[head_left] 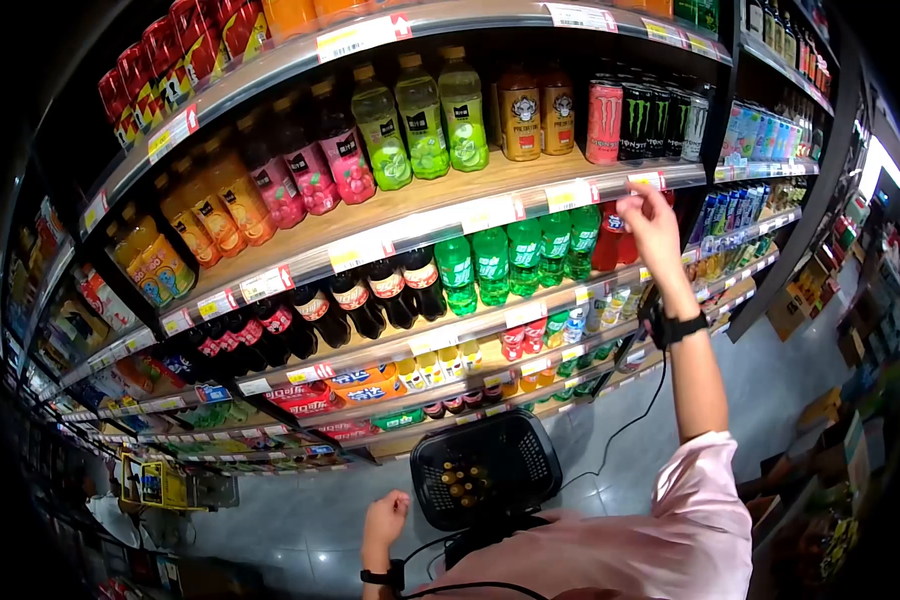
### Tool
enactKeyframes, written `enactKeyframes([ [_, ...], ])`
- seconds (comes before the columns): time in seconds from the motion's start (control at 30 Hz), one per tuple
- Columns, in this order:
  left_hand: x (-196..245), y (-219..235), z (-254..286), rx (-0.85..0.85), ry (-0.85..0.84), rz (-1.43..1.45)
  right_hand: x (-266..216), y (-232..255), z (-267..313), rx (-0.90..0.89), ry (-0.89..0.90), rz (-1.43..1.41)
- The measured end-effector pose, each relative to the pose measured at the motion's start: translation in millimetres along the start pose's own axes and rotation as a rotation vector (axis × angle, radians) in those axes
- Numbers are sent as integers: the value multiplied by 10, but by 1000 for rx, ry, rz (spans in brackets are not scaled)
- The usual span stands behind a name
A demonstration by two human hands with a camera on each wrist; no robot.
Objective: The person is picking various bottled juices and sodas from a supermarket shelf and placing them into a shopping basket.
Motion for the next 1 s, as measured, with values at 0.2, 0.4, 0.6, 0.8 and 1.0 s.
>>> enactKeyframes([
  [0.2, 12, -15, 125, -104, 130, 70, 162, 25, -574, 23, -29, 42],
  [0.4, -80, -132, 91, -83, 140, 24, 50, 27, -706, 29, -45, 108],
  [0.6, 223, -63, 38, -180, 109, -1, -346, 91, -988, -65, 316, 614],
  [0.8, 319, -84, 24, -134, 24, 78, -455, -78, -1088, -161, 305, 618],
  [1.0, 189, -157, 55, -125, 46, 62, -494, -483, -1121, -212, 314, 536],
])
Point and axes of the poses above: each hand's wrist, its own z-axis away from the middle knuckle, its own y-axis out of the back of the hand, x = y × z, the point moved 4 cm from there along -z, towards the middle knuckle, and after that the axes turned 14 degrees about y, right-handed, at the moved point
